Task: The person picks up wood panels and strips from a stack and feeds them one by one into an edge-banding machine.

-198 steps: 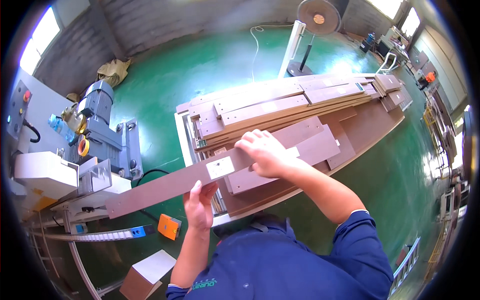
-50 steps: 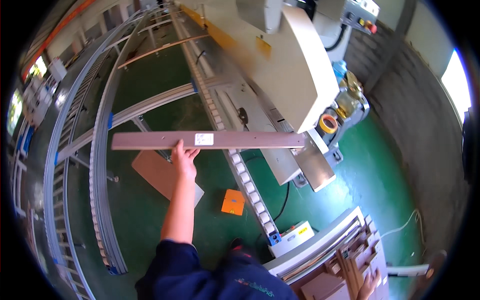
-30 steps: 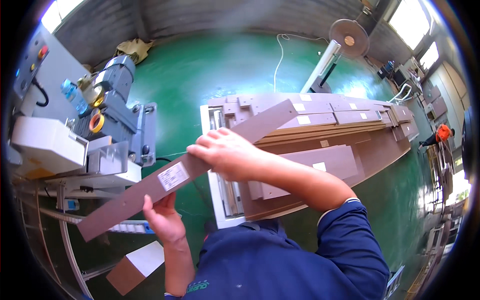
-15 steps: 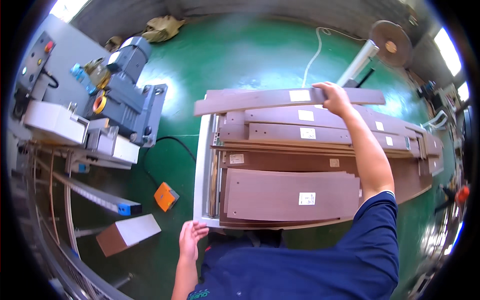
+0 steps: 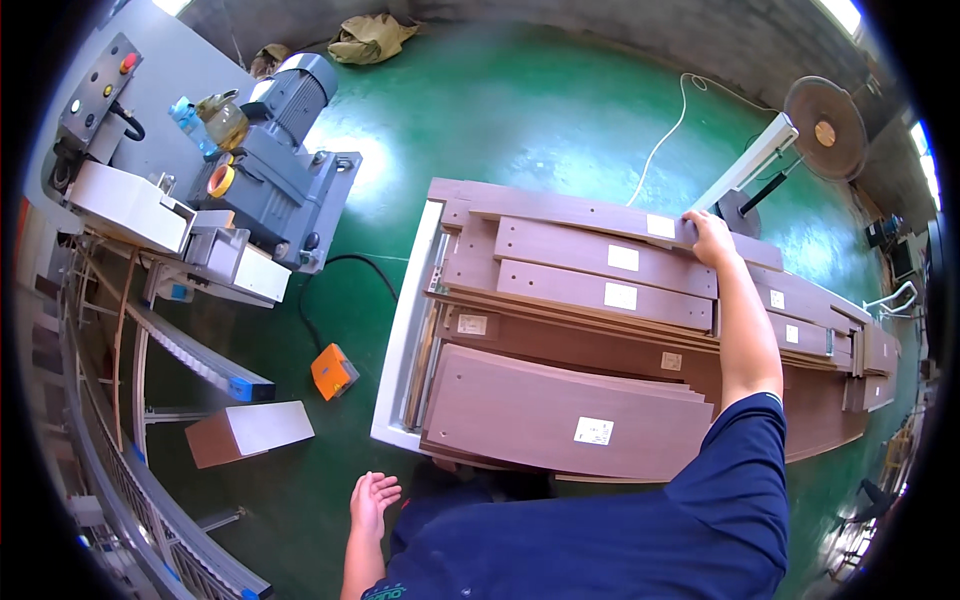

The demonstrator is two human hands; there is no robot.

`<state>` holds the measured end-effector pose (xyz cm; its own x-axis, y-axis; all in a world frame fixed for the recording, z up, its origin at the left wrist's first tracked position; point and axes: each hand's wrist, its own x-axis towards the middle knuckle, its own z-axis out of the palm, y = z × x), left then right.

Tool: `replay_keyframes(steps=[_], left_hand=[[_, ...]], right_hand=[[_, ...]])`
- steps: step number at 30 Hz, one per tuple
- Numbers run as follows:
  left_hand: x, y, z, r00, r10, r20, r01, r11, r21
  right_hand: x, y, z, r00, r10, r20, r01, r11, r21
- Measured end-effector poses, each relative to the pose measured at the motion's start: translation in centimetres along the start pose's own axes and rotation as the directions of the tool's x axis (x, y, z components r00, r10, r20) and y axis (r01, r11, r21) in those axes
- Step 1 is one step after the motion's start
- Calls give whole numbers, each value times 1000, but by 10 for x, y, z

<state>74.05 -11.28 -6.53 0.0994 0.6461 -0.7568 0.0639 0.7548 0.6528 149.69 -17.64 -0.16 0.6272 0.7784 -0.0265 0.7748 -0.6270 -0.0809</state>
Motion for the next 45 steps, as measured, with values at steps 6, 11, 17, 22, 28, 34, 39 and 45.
replay_keyframes(steps=[6,11,17,22,28,34,39,45], left_hand=[[3,-14,0,1000,-20,-12,20,1000,6],[3,-8,8,1000,-17,12,16,999,45],[2,-11,-1,1000,8,3,-8,999,35],[4,-12,-7,1000,7,5,-7,1000,17],[0,-11,-20,1000,11,-6,-11,1000,16],[-10,-19,-44,993,47,-106,-53,997,-56],[-12,-36,-72,993,20,-115,-33,993,-111],[3,-17,-129,970,74,-230,-109,984,-144]], right_hand=[[19,-5,5,990,72,120,-80,995,64],[14,-35,33,981,134,141,-139,990,21],[6,-34,36,985,131,112,-133,991,9],[17,-29,46,988,96,122,-103,994,49],[37,-93,50,984,78,162,-101,984,144],[42,-92,47,986,38,161,-61,988,142],[60,-64,79,996,-11,93,-10,975,221],[42,-70,89,992,-77,-99,91,985,148]])
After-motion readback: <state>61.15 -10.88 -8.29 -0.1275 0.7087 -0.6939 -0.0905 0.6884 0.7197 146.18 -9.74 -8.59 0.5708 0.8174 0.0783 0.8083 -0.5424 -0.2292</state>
